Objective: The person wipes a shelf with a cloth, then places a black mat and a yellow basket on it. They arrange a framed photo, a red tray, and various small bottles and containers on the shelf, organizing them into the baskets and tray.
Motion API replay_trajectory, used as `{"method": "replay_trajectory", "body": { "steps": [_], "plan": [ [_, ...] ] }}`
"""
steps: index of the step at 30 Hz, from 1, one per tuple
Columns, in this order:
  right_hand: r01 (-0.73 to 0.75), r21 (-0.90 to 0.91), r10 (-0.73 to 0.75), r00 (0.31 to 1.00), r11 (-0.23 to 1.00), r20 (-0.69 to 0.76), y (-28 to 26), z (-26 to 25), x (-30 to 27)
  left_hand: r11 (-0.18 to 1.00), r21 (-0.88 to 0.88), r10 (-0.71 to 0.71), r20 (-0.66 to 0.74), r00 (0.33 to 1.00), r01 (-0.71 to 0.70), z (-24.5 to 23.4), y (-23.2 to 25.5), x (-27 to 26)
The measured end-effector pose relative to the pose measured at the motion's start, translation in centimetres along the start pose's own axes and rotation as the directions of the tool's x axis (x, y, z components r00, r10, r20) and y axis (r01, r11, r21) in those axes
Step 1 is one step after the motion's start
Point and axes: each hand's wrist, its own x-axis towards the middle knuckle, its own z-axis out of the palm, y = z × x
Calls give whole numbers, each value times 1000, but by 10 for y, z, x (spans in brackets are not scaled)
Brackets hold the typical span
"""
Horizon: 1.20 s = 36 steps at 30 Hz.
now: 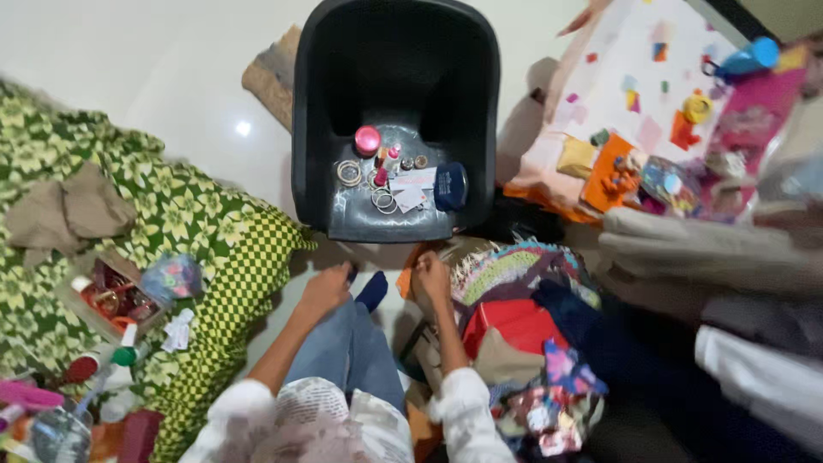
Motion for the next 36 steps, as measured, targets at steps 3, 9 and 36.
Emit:
{"method": "replay_trajectory", "body": {
  "steps": [3, 9, 36],
  "plan": [
    [-111, -152, 127, 987, 982, 99, 5, 19, 86, 997, -8, -77, 79, 994, 78, -4, -6, 74],
    [-429, 412, 350, 901, 804, 255, -15, 82, 222, 979, 90, -197, 214, 957, 181, -40, -31, 228],
    [19, -464, 45, 991, 886, 126, -27, 113, 378, 968, 245, -50, -58, 997, 62, -9, -102, 452]
  ]
}}
